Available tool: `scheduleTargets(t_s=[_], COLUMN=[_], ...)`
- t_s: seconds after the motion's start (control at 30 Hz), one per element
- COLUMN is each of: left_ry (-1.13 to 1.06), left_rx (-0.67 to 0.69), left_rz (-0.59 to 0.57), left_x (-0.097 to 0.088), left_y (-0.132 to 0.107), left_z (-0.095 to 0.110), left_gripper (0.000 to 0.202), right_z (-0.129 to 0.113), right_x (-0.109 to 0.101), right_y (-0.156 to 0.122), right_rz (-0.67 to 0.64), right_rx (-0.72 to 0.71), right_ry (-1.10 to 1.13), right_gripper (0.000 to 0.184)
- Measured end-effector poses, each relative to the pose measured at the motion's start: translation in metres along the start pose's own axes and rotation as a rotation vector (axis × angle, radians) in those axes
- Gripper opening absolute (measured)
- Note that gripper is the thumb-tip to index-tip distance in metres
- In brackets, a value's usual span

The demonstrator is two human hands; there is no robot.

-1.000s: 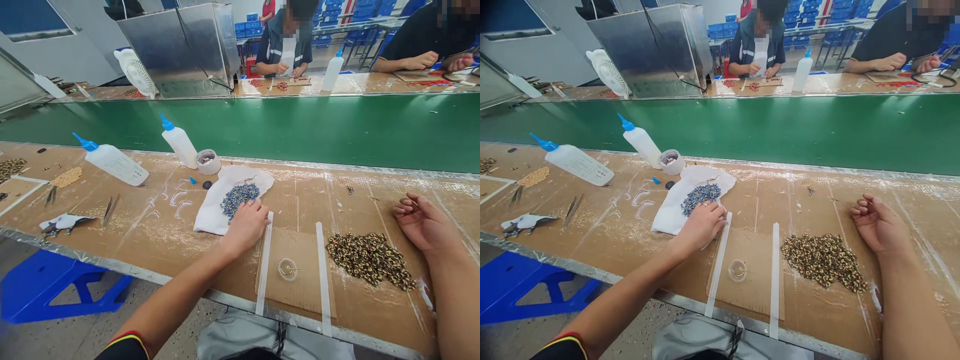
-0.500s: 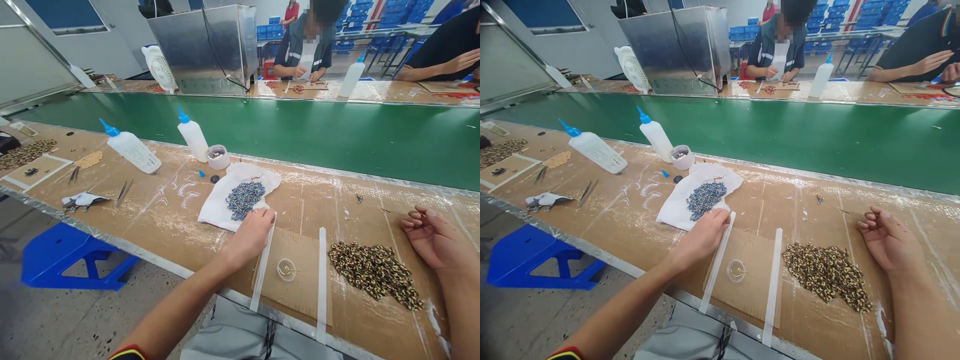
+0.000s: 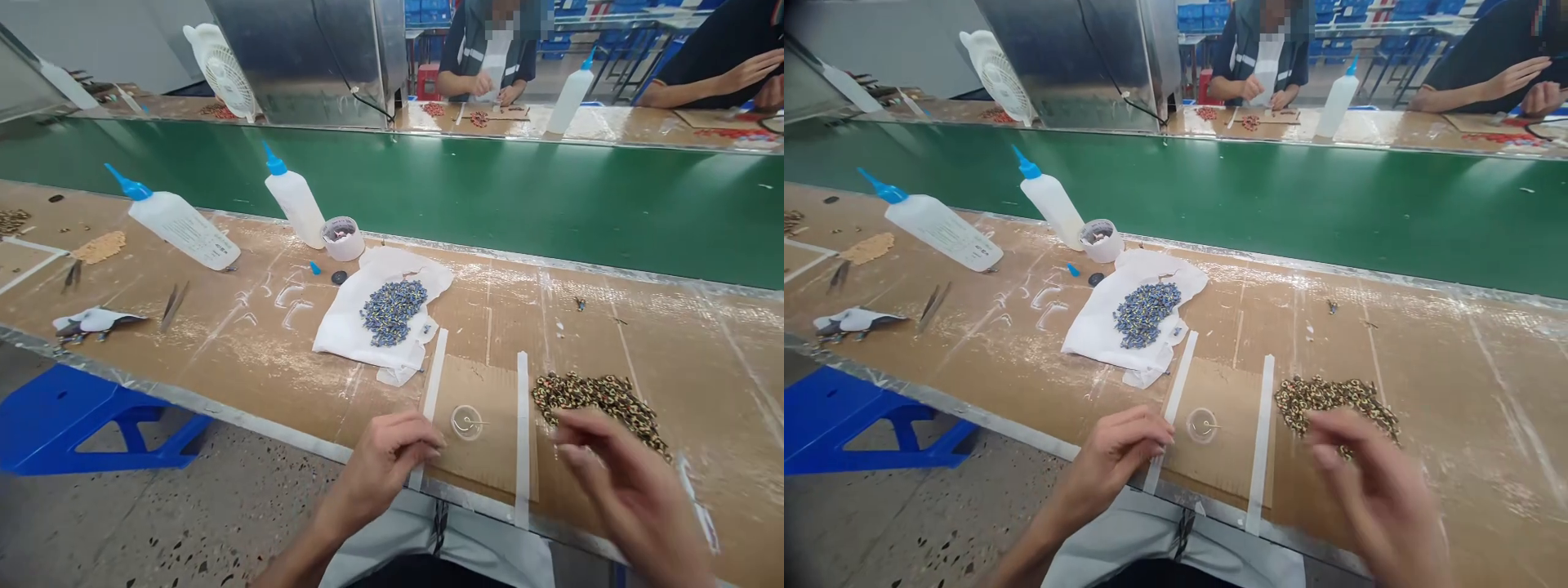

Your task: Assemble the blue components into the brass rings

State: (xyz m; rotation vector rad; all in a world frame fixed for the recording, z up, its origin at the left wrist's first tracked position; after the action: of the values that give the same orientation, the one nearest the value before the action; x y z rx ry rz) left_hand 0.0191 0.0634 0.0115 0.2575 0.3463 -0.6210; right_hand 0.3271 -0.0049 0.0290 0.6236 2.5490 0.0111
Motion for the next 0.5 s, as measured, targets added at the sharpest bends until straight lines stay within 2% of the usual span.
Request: scheduleTargets(t_s=[0.03,0.07,0.13,0.2,0.27,0.4,0.5], left_ry=[-0.049,-0.097,-0.178,-0.231,-0.241,-0.25,-0.342], left_rx=[-0.009,-0.029,-0.091,-0.131,-0.111,-0.015,-0.027], left_rz=[-0.039,-0.085,-0.171,-0.203,-0.192,-0.213,-0.233], left_x=[0.006,0.013,0.026,0.034,0.037,0.039,0.04], left_y=[0.0,0.0,0.0,0.002,0.005,0.009,0.007], left_z=[-0.001,-0.002,-0.006,-0.008,-0.008,-0.007,-0.009], left_gripper=[0.017,0.015,0.011,0.008,0.006,0.006,0.012], right_z=[-0.009,-0.015,-0.021,-0.019,-0.013,-0.009,-0.014], right_x=[0.032,0.055,0.091,0.113,0.12,0.117,0.116], right_y=[-0.017,-0.03,-0.046,-0.052,-0.053,-0.051,-0.047], right_rz=[-0.154,-0.186,-0.202,-0.19,-0.16,-0.146,-0.178], right_rx=[-0.01,-0.021,-0.019,0.029,0.08,0.119,0.103], right_ry=[0.014,0.061,0.146,0.208,0.231,0.211,0.177], right_gripper=[0.028,0.029,0.031,0.031,0.03,0.025,0.016])
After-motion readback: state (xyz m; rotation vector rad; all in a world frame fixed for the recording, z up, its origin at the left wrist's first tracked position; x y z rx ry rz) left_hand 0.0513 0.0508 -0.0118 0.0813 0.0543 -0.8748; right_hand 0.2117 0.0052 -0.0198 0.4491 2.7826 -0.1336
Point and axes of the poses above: each hand's wrist, its own y-axis towards the middle knuckle, its own x-axis out of the palm, z = x × y, the point moved 7 cm from there along y, towards the middle knuckle, and after that the axes turned 9 degrees about x, right-handed, at the moved point
